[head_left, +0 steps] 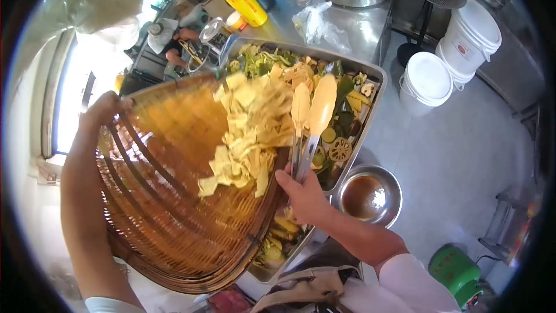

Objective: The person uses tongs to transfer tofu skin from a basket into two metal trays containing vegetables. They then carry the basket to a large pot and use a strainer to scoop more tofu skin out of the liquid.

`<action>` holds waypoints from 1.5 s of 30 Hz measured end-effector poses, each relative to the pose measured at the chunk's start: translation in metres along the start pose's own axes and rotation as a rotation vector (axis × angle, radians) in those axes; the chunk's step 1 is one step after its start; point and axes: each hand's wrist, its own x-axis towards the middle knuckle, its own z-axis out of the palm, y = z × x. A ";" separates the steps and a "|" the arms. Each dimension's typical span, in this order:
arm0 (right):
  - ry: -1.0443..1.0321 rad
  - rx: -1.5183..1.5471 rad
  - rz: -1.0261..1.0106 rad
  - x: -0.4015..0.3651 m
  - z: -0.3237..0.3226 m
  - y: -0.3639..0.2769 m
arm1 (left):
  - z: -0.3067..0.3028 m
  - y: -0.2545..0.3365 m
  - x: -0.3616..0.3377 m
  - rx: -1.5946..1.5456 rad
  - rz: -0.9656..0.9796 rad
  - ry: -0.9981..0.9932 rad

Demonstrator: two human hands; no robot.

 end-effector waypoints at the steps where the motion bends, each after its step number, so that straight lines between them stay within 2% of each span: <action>1: 0.020 0.036 -0.017 0.002 0.004 0.003 | -0.010 0.020 -0.011 0.047 -0.033 0.019; 2: 0.033 0.070 -0.039 0.003 0.007 0.005 | -0.015 0.030 -0.019 0.093 -0.069 0.047; 4: 0.016 0.106 0.049 0.000 0.008 0.021 | 0.012 0.001 -0.001 0.076 -0.067 -0.057; 5: -0.001 0.126 0.111 -0.005 0.006 0.030 | 0.027 -0.017 0.006 0.267 -0.027 -0.061; 6: -0.014 0.144 0.182 -0.008 0.003 0.039 | 0.038 -0.011 -0.009 0.192 -0.001 0.004; 7: -0.004 0.150 0.187 -0.009 0.002 0.047 | 0.041 0.001 -0.019 0.132 -0.031 -0.018; 13: 0.008 0.085 0.115 -0.015 0.002 0.049 | 0.059 -0.019 -0.024 -0.015 -0.029 0.029; 16: 0.030 -0.152 0.039 -0.014 0.002 0.030 | 0.047 -0.035 -0.018 0.059 -0.033 0.094; 17: 0.047 -0.149 -0.029 -0.013 0.004 0.031 | 0.038 -0.037 -0.021 0.031 -0.013 0.113; 18: 0.063 -0.147 -0.096 -0.013 0.006 0.033 | 0.037 -0.040 -0.028 -0.033 0.016 0.248; 19: 0.074 -0.145 -0.167 -0.013 0.007 0.035 | 0.035 -0.040 -0.033 -0.043 0.012 0.207; 22: 0.063 -0.167 -0.130 -0.013 0.009 0.039 | 0.053 -0.061 -0.037 0.025 -0.002 0.141; 25: 0.052 -0.265 0.011 -0.020 0.003 0.058 | 0.070 -0.061 -0.052 -0.006 -0.031 0.134; 27: 0.072 -0.305 -0.018 -0.023 0.002 0.067 | 0.071 -0.054 -0.062 -0.031 -0.081 0.094; 30: 0.079 -0.275 -0.060 -0.024 0.006 0.066 | 0.075 -0.049 -0.075 -0.105 -0.098 0.143; 37: 0.049 -0.246 -0.064 -0.026 0.012 0.053 | 0.086 -0.067 -0.077 -0.043 -0.068 0.187; 40: 0.023 -0.334 -0.157 -0.023 0.013 0.039 | 0.069 -0.061 -0.081 -0.108 -0.063 0.251; 42: 0.039 -0.321 -0.254 -0.024 0.017 0.032 | 0.063 -0.060 -0.087 -0.262 -0.039 0.370; 43: 0.043 -0.312 -0.305 -0.025 0.019 0.030 | 0.070 -0.070 -0.084 -0.178 -0.028 0.363; 45: 0.061 -0.344 -0.275 -0.023 0.017 0.033 | 0.086 -0.086 -0.077 -0.095 -0.025 0.383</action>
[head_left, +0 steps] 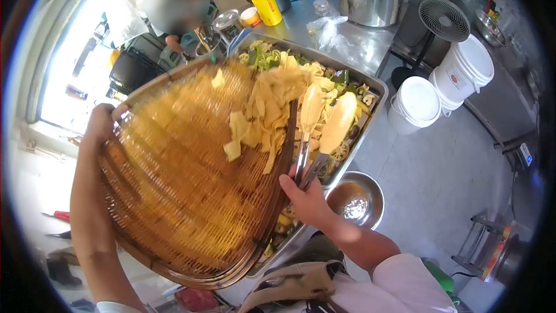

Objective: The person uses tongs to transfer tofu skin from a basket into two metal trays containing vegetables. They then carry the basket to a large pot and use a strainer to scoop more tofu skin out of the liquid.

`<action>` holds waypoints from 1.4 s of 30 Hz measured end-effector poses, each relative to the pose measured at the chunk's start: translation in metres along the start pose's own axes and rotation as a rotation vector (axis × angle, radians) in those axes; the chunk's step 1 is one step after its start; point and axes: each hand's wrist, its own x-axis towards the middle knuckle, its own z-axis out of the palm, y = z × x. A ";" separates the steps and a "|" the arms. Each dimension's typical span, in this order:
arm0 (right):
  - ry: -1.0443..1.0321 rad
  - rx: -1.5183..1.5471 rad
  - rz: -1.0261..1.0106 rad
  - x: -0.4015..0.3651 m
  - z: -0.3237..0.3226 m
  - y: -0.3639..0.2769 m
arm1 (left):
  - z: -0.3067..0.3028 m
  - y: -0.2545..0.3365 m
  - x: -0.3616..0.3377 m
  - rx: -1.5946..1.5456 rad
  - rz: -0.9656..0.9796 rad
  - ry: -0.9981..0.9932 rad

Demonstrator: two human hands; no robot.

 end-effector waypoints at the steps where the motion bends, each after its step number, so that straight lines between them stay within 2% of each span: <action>1: 0.006 -0.016 0.014 0.001 0.000 0.001 | 0.010 -0.004 -0.001 0.000 -0.006 0.018; 2: -0.009 -0.021 0.027 0.001 -0.001 -0.001 | 0.021 -0.014 0.002 0.020 0.035 0.004; 6: -0.028 -0.046 0.091 -0.010 -0.007 0.012 | 0.026 0.011 -0.022 -0.154 -0.120 -0.073; 10: -0.045 -0.084 0.069 -0.008 -0.014 0.019 | 0.038 0.004 -0.029 -0.113 -0.110 -0.104; 13: -0.067 -0.038 0.070 -0.015 -0.012 0.014 | 0.042 -0.007 -0.047 -0.037 -0.120 -0.058; 16: -0.084 -0.074 0.007 -0.033 0.011 0.007 | 0.034 -0.044 -0.079 0.008 -0.095 0.062; 18: -0.225 0.052 0.149 -0.048 0.029 -0.004 | 0.025 -0.077 -0.105 -0.022 -0.095 0.105; 19: -0.300 0.112 0.216 -0.054 0.037 -0.010 | 0.011 -0.076 -0.124 -0.174 -0.177 0.089; 20: -0.352 0.114 0.189 -0.060 0.045 -0.012 | 0.004 -0.097 -0.137 -0.206 -0.258 0.048; 21: -0.411 0.114 0.161 -0.066 0.053 -0.011 | -0.001 -0.113 -0.155 -0.242 -0.234 0.085; 23: -0.490 0.180 0.233 -0.082 0.071 0.002 | -0.019 -0.155 -0.181 -0.168 -0.233 0.052; 24: -0.534 0.213 0.273 -0.091 0.079 0.010 | -0.032 -0.153 -0.193 -0.133 -0.275 0.034; 25: -0.599 0.262 0.302 -0.098 0.085 0.019 | -0.039 -0.166 -0.202 -0.067 -0.237 0.025; 27: -0.636 0.291 0.543 -0.123 0.102 0.054 | -0.052 -0.168 -0.219 -0.102 -0.418 -0.057; 29: -0.674 0.222 0.467 -0.135 0.103 0.062 | -0.060 -0.161 -0.225 0.075 -0.371 -0.149; 31: -0.699 0.296 0.602 -0.136 0.104 0.052 | -0.068 -0.155 -0.224 0.203 -0.350 -0.261; 33: -0.686 0.482 0.936 -0.132 0.100 0.035 | -0.067 -0.145 -0.213 0.258 -0.354 -0.373; 34: -0.627 0.495 0.978 -0.138 0.105 0.048 | -0.063 -0.143 -0.207 0.308 -0.318 -0.379; 37: -0.628 0.449 0.961 -0.143 0.104 0.069 | -0.058 -0.165 -0.187 0.225 -0.313 -0.387; 39: -0.607 0.476 0.942 -0.146 0.106 0.071 | -0.065 -0.196 -0.167 0.396 -0.138 -0.291; 40: -0.602 0.482 0.942 -0.149 0.106 0.071 | -0.080 -0.186 -0.159 0.336 -0.069 -0.233; 42: -0.607 0.502 0.890 -0.152 0.106 0.057 | -0.105 -0.133 -0.149 0.229 -0.085 -0.185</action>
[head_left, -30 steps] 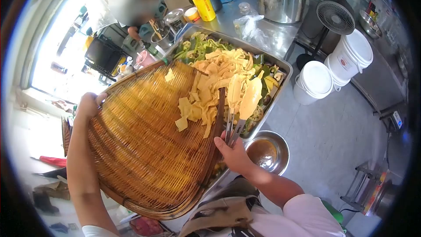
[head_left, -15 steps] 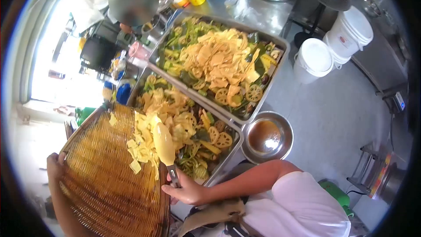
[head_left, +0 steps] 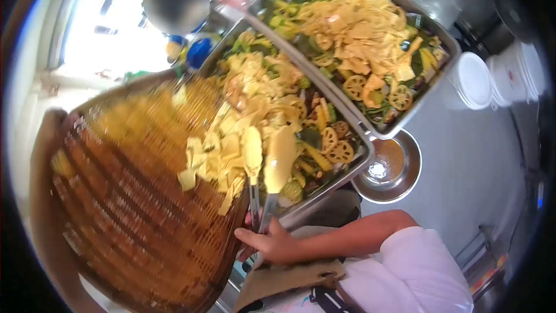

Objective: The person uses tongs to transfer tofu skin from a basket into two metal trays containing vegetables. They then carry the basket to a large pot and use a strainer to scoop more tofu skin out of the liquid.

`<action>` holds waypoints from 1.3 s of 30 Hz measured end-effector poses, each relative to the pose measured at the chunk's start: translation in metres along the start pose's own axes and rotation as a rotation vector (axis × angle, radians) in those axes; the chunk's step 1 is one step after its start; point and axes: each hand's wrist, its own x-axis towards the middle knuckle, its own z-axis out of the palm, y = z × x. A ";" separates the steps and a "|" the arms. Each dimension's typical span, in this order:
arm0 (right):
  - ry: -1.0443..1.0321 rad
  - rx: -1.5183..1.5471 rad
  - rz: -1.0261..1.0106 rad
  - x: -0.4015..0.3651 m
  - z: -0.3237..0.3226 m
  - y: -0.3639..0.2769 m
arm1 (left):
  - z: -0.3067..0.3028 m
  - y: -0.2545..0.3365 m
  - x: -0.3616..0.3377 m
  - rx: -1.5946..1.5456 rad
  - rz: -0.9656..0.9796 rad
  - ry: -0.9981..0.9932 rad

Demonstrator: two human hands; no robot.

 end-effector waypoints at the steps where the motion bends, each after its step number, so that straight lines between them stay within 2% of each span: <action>1: -0.019 0.004 -0.031 -0.003 0.004 -0.003 | -0.012 0.020 -0.003 -0.049 -0.070 -0.007; 3: -0.074 0.061 0.150 0.006 0.002 0.003 | 0.000 0.011 -0.006 0.022 -0.299 -0.313; 4: -0.081 0.075 0.210 0.009 0.000 0.008 | 0.013 -0.002 -0.009 0.329 -0.189 -0.414; 7: 0.005 0.088 0.350 0.014 -0.008 0.022 | 0.032 0.014 -0.032 0.253 -0.225 -0.477; 9: 0.024 0.111 0.364 0.011 -0.009 0.015 | 0.029 0.017 -0.035 0.231 -0.251 -0.436; 13: 0.044 -0.040 0.200 0.000 0.000 -0.006 | 0.003 0.029 -0.030 0.114 -0.253 -0.243; 14: -0.003 -0.004 0.151 0.000 -0.001 -0.001 | -0.008 0.022 -0.027 -0.067 -0.232 -0.267; 15: -0.051 0.031 0.102 0.001 -0.003 0.006 | -0.015 0.022 -0.032 -0.085 -0.207 -0.184; 16: -0.108 0.065 0.052 0.002 -0.002 0.008 | -0.014 0.023 -0.035 -0.153 -0.269 -0.223; 17: -0.092 0.055 0.162 0.001 -0.002 0.008 | -0.014 0.023 -0.041 -0.216 -0.333 -0.250; 18: -0.075 0.042 0.267 -0.002 -0.003 0.004 | 0.005 0.016 -0.050 0.026 -0.292 -0.310; 20: 0.025 0.042 0.415 -0.001 -0.009 0.014 | 0.032 0.013 -0.057 0.236 -0.287 -0.559; 21: 0.036 0.025 0.366 -0.001 -0.011 0.009 | 0.039 0.015 -0.068 0.199 -0.172 -0.463; 23: 0.078 0.008 0.308 -0.009 -0.011 0.005 | 0.034 0.027 -0.075 0.010 -0.303 -0.332; 24: 0.034 0.005 0.279 -0.010 -0.006 -0.008 | 0.028 0.026 -0.070 0.096 -0.371 -0.305; 25: 0.002 -0.017 0.216 -0.006 -0.008 -0.006 | 0.009 0.031 -0.068 0.179 -0.240 -0.242; 26: -0.033 -0.039 0.148 -0.001 -0.013 -0.002 | -0.011 0.038 -0.065 0.213 -0.202 -0.224; 27: -0.065 -0.060 0.085 0.002 -0.015 -0.001 | -0.032 0.050 -0.063 0.120 -0.247 -0.208; 28: -0.033 -0.105 0.176 -0.004 -0.009 -0.019 | -0.035 0.027 -0.056 0.303 -0.167 -0.132; 29: 0.000 -0.295 0.165 -0.004 -0.020 -0.029 | -0.051 0.041 -0.059 0.390 -0.148 -0.041; 31: 0.057 -0.681 0.138 -0.001 -0.050 -0.047 | -0.070 0.041 -0.062 0.371 -0.035 0.069; 34: -0.004 -0.727 -0.342 0.008 -0.060 -0.064 | -0.084 0.088 -0.069 0.464 -0.021 0.141; 37: 0.014 -1.410 -0.130 0.007 -0.018 -0.101 | -0.081 0.098 -0.071 0.524 -0.023 0.116; 38: -0.087 -1.455 -0.239 0.027 -0.033 -0.088 | -0.081 0.102 -0.070 0.532 -0.026 0.099; 39: -0.118 -1.508 -0.179 0.036 -0.033 -0.084 | -0.080 0.107 -0.072 0.506 -0.037 0.124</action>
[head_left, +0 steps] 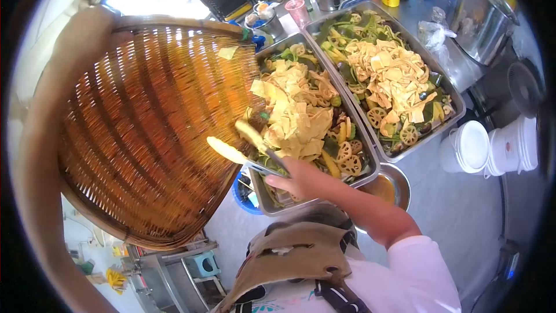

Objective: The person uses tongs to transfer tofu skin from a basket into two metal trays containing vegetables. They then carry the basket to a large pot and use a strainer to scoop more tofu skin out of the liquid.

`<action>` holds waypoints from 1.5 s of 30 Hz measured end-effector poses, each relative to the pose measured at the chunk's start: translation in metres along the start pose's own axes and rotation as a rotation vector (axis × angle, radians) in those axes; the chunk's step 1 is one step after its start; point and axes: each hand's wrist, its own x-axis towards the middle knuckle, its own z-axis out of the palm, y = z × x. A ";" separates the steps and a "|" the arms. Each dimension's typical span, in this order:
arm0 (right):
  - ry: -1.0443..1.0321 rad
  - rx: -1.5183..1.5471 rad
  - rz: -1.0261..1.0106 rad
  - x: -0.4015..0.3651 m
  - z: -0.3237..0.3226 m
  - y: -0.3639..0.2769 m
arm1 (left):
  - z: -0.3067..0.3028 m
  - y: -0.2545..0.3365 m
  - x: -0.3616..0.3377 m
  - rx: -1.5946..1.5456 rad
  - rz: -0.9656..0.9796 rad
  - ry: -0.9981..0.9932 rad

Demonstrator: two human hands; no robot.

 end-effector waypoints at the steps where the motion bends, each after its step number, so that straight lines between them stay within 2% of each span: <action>1: -0.065 -0.045 0.023 0.011 -0.001 -0.002 | 0.000 0.005 -0.005 -0.027 -0.018 0.018; 3: -0.143 -0.115 0.128 0.027 -0.004 -0.004 | 0.010 0.006 -0.003 -0.025 -0.038 0.021; 5: 0.049 -0.203 0.084 0.023 -0.014 0.006 | 0.023 -0.004 -0.001 -0.083 -0.003 0.020; 7: 0.226 -0.229 0.139 0.013 -0.025 0.023 | 0.032 -0.008 -0.001 -0.131 0.020 0.017; 9: 0.390 -0.190 0.276 0.000 -0.032 0.036 | 0.033 -0.010 -0.005 -0.159 0.024 0.010; 12: 0.291 -0.132 0.103 0.004 -0.017 -0.005 | 0.042 -0.012 -0.004 -0.150 0.040 -0.010; 13: 0.144 -0.162 0.245 0.012 -0.013 -0.024 | 0.038 -0.005 -0.008 -0.167 0.062 0.030; 16: 0.054 -0.290 0.149 0.047 -0.002 -0.012 | 0.037 0.001 -0.010 -0.090 0.109 0.065; 17: 0.047 -0.137 0.287 0.043 -0.013 -0.006 | 0.035 0.002 -0.014 -0.095 0.124 0.092; 19: 0.224 -0.516 0.033 0.027 -0.024 0.050 | 0.037 -0.003 -0.011 -0.092 0.072 0.030; 21: 0.309 -0.521 0.045 0.020 -0.026 0.056 | 0.044 -0.004 -0.019 -0.102 0.029 -0.003; 23: 0.342 -0.140 0.352 0.006 -0.029 0.010 | 0.046 -0.002 -0.019 -0.113 0.033 0.030; 26: 0.236 -0.253 0.132 0.027 -0.011 -0.020 | 0.045 0.002 -0.017 -0.100 0.042 -0.018; 27: 0.246 -0.287 0.092 0.042 -0.008 -0.028 | 0.036 0.007 -0.020 -0.038 0.150 0.036; 29: 0.265 -0.355 0.028 0.069 -0.011 -0.034 | 0.026 0.013 -0.022 -0.053 0.134 0.029; 32: 0.363 -0.273 0.110 0.076 -0.023 -0.027 | 0.026 0.015 -0.025 -0.093 0.115 0.018; 35: 0.457 -0.193 0.151 0.054 -0.019 0.027 | 0.032 0.008 -0.038 -0.099 0.058 0.008; 38: 0.415 -0.145 0.230 0.021 -0.012 0.004 | 0.038 0.008 -0.046 -0.107 0.051 -0.025; 41: 0.308 -0.041 0.139 0.027 0.000 -0.017 | 0.033 0.015 -0.046 -0.108 0.048 -0.056; 44: 0.263 -0.155 0.060 0.063 0.014 -0.020 | 0.026 0.022 -0.048 -0.125 0.089 -0.065; 45: 0.319 -0.099 0.066 0.066 0.017 -0.010 | 0.024 0.024 -0.048 -0.118 0.084 -0.076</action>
